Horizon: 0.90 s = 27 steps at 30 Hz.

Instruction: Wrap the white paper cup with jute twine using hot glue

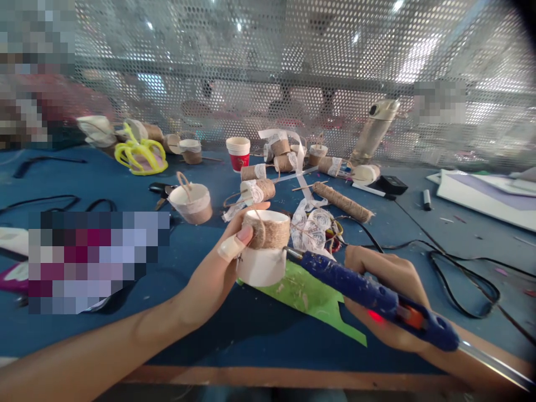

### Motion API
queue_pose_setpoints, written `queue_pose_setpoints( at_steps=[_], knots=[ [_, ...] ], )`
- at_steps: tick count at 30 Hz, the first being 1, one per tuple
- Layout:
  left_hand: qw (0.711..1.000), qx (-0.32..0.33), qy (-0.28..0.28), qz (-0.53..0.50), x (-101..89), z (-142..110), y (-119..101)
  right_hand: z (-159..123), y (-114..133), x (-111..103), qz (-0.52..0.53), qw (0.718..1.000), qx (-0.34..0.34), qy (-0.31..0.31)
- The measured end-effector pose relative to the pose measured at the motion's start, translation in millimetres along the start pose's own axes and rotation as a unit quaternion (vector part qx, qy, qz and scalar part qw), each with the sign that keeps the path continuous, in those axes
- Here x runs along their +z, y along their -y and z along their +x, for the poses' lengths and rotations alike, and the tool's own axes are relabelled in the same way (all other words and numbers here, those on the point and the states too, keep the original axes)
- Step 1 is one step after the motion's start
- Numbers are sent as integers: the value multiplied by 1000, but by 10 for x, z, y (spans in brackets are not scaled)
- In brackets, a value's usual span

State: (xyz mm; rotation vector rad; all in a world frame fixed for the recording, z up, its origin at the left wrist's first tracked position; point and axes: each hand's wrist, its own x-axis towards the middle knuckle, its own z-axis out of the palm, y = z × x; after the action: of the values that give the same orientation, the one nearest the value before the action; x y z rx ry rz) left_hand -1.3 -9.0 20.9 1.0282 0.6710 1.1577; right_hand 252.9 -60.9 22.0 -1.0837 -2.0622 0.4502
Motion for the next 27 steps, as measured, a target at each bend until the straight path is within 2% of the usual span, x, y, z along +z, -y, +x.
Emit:
queue_pose_setpoints(
  at_steps=[4, 10, 14, 21, 27],
  knots=[
    [1000, -10, 1, -9, -33, -4, 13, 13, -1, -2, 1, 1000, 0, 6],
    [999, -15, 46, 16, -62, -21, 39, 18, 23, 6, -4, 1000, -25, 10],
    [999, -30, 29, 15, -3, -25, -5, 13, 40, -2, -10, 1000, -26, 5],
    [999, -3, -23, -26, 76, -2, -65, 11, 35, -24, -6, 1000, -20, 10],
    [999, -14, -16, -41, 76, -28, -57, 10, 24, -10, 2, 1000, -14, 10]
  ],
)
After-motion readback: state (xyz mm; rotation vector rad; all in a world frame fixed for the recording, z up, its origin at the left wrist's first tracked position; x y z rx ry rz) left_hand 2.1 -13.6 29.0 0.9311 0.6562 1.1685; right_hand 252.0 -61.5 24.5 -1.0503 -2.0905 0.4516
